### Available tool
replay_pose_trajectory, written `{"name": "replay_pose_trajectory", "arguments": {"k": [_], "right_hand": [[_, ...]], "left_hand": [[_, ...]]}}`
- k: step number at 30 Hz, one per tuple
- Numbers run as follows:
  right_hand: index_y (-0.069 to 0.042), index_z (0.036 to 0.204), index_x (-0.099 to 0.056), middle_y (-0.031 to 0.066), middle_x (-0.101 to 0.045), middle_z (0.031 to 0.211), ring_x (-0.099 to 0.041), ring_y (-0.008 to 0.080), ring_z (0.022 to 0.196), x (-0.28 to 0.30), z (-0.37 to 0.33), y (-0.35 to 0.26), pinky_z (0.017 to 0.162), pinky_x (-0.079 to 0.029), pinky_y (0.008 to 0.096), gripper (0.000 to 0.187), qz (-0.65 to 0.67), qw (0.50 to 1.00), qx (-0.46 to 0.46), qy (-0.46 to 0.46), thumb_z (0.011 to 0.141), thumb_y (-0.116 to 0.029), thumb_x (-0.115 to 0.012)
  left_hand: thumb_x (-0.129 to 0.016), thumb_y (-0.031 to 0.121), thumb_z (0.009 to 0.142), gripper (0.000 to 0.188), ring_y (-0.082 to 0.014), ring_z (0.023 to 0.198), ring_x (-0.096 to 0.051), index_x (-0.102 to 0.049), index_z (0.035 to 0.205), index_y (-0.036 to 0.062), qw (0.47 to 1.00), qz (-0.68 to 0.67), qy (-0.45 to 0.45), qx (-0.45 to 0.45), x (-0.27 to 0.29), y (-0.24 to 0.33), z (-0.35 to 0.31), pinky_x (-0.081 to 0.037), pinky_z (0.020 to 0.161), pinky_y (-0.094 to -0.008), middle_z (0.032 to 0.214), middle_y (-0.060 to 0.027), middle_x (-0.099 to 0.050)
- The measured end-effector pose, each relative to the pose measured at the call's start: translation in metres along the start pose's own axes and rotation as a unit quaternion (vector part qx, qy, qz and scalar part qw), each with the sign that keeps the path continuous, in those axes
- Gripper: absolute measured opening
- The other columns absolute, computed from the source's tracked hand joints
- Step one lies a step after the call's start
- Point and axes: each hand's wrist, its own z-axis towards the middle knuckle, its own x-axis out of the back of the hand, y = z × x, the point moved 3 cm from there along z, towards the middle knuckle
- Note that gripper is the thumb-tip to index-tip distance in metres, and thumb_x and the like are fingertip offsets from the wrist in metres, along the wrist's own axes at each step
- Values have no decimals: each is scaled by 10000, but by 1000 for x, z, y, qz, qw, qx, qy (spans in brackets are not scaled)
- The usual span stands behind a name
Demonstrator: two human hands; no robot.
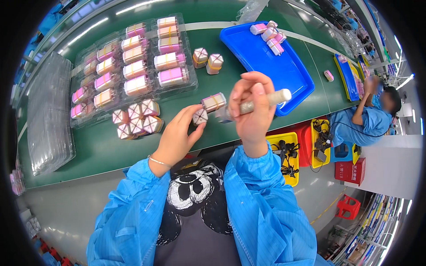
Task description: Manually assemble and glue small colored components into blocks on a production line.
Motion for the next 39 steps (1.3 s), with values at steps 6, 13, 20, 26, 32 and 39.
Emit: {"name": "replay_pose_trajectory", "arguments": {"k": [6,13,20,26,32,39], "right_hand": [[-17,1132,-515,65,-565,753,-446,52,500,-29,-4,30,396,-314,194,250,-39,997,-48,-51,1003,-228,-472],[11,1112,-552,40,-560,756,-417,27,535,-36,-10,38,454,-311,179,238,-69,987,-62,-131,987,-189,-522],[25,1089,-557,28,-539,747,-417,42,560,-39,-16,36,477,-333,202,253,-80,974,-93,-190,980,-202,-540],[24,1046,-577,23,-540,750,-458,50,607,-40,-17,34,517,-359,206,237,-92,968,-112,-207,965,-198,-554],[16,999,-579,18,-542,753,-455,47,606,-42,-23,40,514,-356,206,209,-135,967,-100,-194,962,-188,-556],[-31,823,-494,61,-561,736,-424,49,529,-39,-23,42,452,-338,214,211,-117,975,-66,-179,986,-165,-500]], "left_hand": [[-755,177,804,460,-321,957,-656,-576,1207,44,996,-88,-15,29,-4,-26,-4,-534,817,-366,1102,-166,-648],[-738,202,816,444,-345,1042,-621,-584,1206,57,995,-92,-40,12,-5,-29,-7,-513,874,-392,1158,-175,-632],[-749,185,794,436,-346,1013,-628,-599,1173,32,998,-51,-24,-40,-1,-27,-11,-519,852,-402,1134,-172,-641],[-750,167,787,443,-350,1001,-633,-592,1175,24,997,-69,-33,-25,2,-27,-13,-527,837,-398,1135,-172,-640],[-740,162,795,447,-350,986,-640,-585,1192,28,995,-96,-38,-10,2,-29,-14,-538,815,-388,1136,-182,-636],[-739,178,799,441,-345,966,-650,-594,1188,31,997,-74,-28,-14,-1,-29,-14,-541,807,-387,1122,-182,-644]]}}
